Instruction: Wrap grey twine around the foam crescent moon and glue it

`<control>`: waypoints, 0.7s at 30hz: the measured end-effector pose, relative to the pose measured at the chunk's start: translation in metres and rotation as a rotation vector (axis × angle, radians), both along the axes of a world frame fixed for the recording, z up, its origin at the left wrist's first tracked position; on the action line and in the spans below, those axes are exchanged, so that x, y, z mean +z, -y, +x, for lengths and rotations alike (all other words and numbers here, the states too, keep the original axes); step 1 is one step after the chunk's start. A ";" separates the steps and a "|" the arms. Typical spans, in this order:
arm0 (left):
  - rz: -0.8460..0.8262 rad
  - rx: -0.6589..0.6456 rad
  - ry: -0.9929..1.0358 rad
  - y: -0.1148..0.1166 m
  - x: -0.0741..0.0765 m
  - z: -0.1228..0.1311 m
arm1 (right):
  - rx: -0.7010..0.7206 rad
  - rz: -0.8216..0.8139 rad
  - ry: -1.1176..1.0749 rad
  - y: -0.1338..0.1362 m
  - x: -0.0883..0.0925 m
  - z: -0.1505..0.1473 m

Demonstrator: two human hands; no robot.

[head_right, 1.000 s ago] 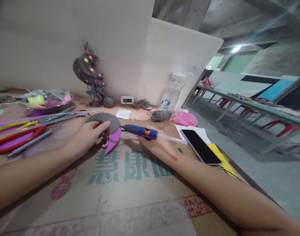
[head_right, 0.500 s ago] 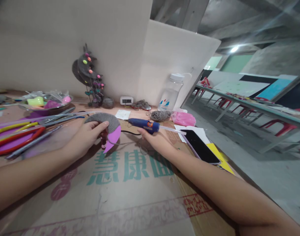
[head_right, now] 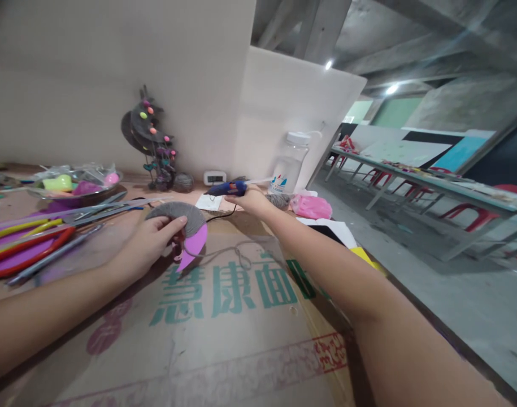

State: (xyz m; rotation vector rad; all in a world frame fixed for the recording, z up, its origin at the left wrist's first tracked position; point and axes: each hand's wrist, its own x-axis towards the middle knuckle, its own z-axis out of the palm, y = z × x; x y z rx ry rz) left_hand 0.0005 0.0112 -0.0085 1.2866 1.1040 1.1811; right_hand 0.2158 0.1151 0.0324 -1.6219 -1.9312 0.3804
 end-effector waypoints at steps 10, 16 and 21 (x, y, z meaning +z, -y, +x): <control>0.024 0.000 0.017 -0.002 -0.001 0.000 | 0.088 0.016 0.008 -0.012 -0.024 -0.003; 0.013 -0.010 -0.010 0.001 0.003 0.000 | 0.137 0.153 -0.136 0.062 -0.014 0.001; -0.013 0.027 0.008 0.005 0.007 0.002 | 0.355 -0.143 -0.180 0.116 -0.011 -0.014</control>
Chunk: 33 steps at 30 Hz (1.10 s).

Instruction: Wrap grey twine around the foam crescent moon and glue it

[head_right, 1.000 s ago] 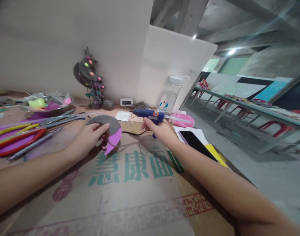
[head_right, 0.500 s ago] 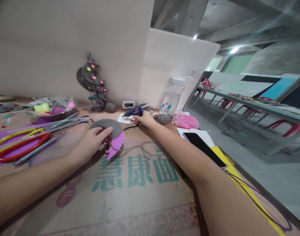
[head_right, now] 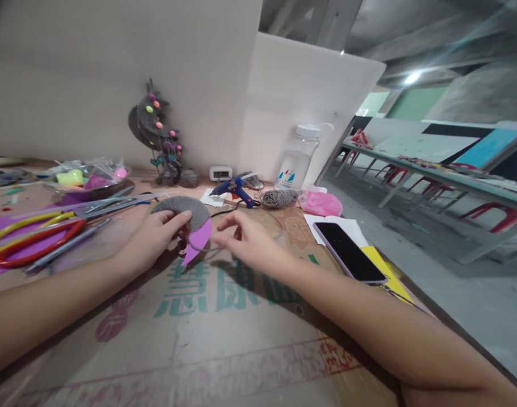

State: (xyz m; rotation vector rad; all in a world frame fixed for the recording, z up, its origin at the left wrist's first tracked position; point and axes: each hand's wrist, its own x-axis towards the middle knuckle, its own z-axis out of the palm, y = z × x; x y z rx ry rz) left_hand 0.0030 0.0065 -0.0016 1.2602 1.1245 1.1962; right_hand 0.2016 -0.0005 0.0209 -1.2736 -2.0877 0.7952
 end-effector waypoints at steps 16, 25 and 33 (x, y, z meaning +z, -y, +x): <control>0.041 0.036 -0.115 0.002 0.005 0.000 | -0.051 0.184 -0.033 0.006 -0.006 -0.002; 0.039 0.054 -0.140 0.002 0.006 0.001 | -0.063 0.088 0.085 -0.001 -0.011 0.000; 0.147 -0.036 -0.359 0.004 0.005 -0.002 | -0.143 0.002 -0.076 -0.009 -0.013 0.001</control>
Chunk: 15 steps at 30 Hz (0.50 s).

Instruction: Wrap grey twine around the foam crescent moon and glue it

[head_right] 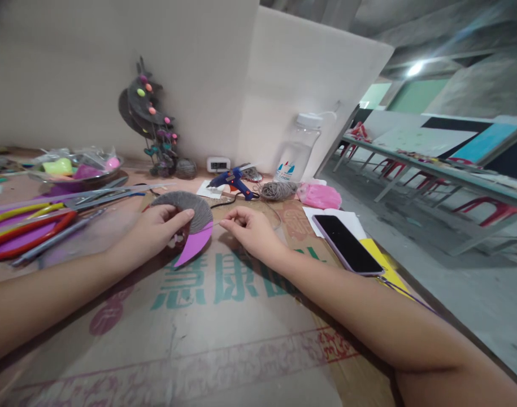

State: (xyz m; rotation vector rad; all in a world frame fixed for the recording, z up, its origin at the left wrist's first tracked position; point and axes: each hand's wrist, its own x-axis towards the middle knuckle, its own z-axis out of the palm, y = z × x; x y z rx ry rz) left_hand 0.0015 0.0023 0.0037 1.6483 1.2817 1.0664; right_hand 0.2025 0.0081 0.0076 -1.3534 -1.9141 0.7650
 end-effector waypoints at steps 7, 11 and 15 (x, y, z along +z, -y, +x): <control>0.009 -0.021 -0.069 0.000 0.000 0.000 | 0.009 0.029 -0.021 0.000 -0.002 0.000; -0.004 -0.039 -0.069 0.001 0.000 0.000 | 0.013 0.024 -0.025 -0.001 -0.004 0.001; -0.015 -0.039 -0.102 0.004 0.003 0.001 | 0.018 0.022 -0.035 -0.003 -0.006 0.001</control>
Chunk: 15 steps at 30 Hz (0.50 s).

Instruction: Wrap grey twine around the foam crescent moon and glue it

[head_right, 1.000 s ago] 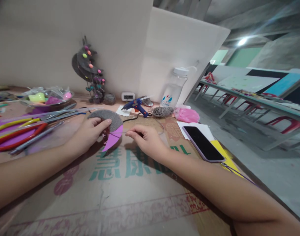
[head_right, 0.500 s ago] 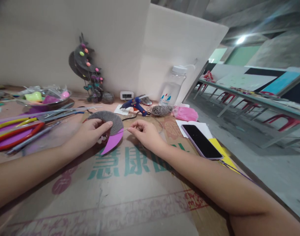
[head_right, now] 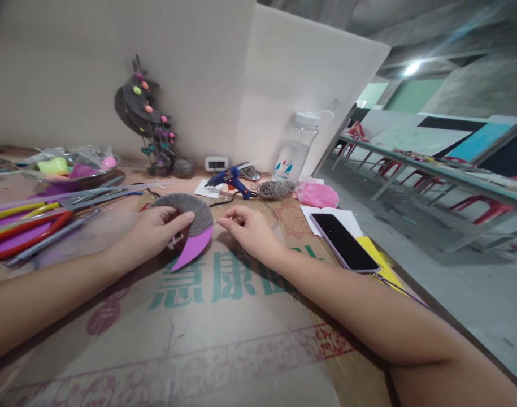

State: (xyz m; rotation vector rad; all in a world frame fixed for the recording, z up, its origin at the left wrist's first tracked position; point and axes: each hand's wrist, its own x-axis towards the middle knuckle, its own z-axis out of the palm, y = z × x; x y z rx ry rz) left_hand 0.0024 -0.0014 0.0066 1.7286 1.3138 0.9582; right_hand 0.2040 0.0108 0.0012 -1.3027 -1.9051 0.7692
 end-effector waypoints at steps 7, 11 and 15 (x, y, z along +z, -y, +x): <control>-0.013 -0.036 0.016 -0.001 -0.001 0.000 | 0.007 0.036 0.021 0.000 -0.002 0.000; -0.039 -0.023 0.041 -0.002 -0.002 0.001 | 0.026 0.019 0.008 0.002 0.003 -0.001; -0.016 -0.024 0.067 -0.003 -0.002 0.002 | 0.100 0.025 0.005 0.002 0.007 0.001</control>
